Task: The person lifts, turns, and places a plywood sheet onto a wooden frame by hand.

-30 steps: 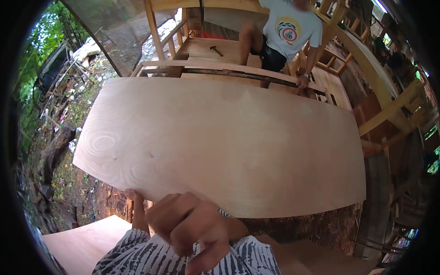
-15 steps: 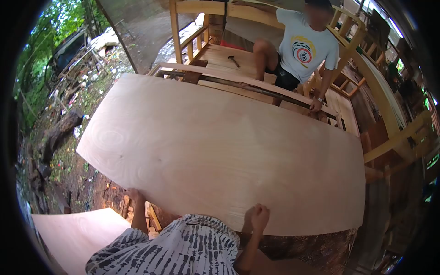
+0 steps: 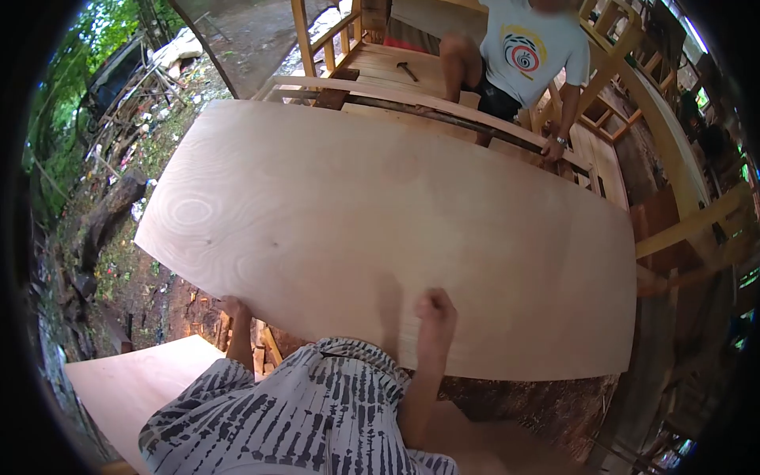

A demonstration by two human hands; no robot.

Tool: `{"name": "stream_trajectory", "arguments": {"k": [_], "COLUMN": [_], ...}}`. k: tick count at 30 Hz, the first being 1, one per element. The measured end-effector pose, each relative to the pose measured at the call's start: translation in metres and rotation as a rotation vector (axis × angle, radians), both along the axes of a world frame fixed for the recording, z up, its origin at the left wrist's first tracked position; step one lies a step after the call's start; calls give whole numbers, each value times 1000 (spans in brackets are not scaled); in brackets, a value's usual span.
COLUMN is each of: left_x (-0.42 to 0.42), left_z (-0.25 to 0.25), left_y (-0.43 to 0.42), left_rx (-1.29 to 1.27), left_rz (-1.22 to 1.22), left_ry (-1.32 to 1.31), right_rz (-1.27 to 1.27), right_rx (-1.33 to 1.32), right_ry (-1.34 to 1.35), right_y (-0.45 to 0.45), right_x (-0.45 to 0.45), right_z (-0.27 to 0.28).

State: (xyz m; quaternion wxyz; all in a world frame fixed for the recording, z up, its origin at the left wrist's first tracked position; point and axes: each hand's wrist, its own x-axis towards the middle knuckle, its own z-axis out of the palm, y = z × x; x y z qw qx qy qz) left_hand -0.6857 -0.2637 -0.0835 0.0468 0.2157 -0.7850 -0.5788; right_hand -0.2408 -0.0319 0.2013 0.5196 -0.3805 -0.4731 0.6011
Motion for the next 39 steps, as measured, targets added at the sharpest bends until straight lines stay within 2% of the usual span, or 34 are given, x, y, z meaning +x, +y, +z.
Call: {"name": "stream_trajectory", "arguments": {"k": [1, 3, 5, 6, 8, 9, 15, 23, 27, 30, 36, 39], "left_x": [-1, -1, -3, 3, 11, 18, 5, 12, 11, 9, 13, 19], "left_z": [0, 0, -1, 6, 22, 36, 15, 21, 22, 21, 28, 40], "left_y": [2, 3, 1, 4, 9, 15, 11, 11, 11, 12, 13, 16], "left_rx": [-23, -58, 5, 40, 43, 50, 1, 20, 29, 35, 63, 48], "left_rz": [12, 4, 2, 7, 13, 27, 0, 0, -5, -13, -2, -2], "left_ry": [-1, -7, -22, -34, -53, -61, -56, -56, -50, -49, -42, -34], "right_rz": [135, 403, 830, 1044, 1195, 1200, 1177, 1070, 1072, 817, 788, 473], "right_rx": [145, 213, 393, 506, 514, 510, 539, 635, 740, 796, 741, 609], "right_ry": [112, 449, 725, 817, 1035, 1029, 1072, 1097, 968, 1093, 811, 509], "right_y": [-5, -37, -42, -41, -51, -58, -67, -68, -68, -74, -40, -31], "right_x": [-23, -49, -65, -72, -85, -90, -97, -95, -94, -100, -77, -66], "right_z": [40, 112, 173, 191, 202, 207, 213, 218, 221, 207, 185, 147]}}
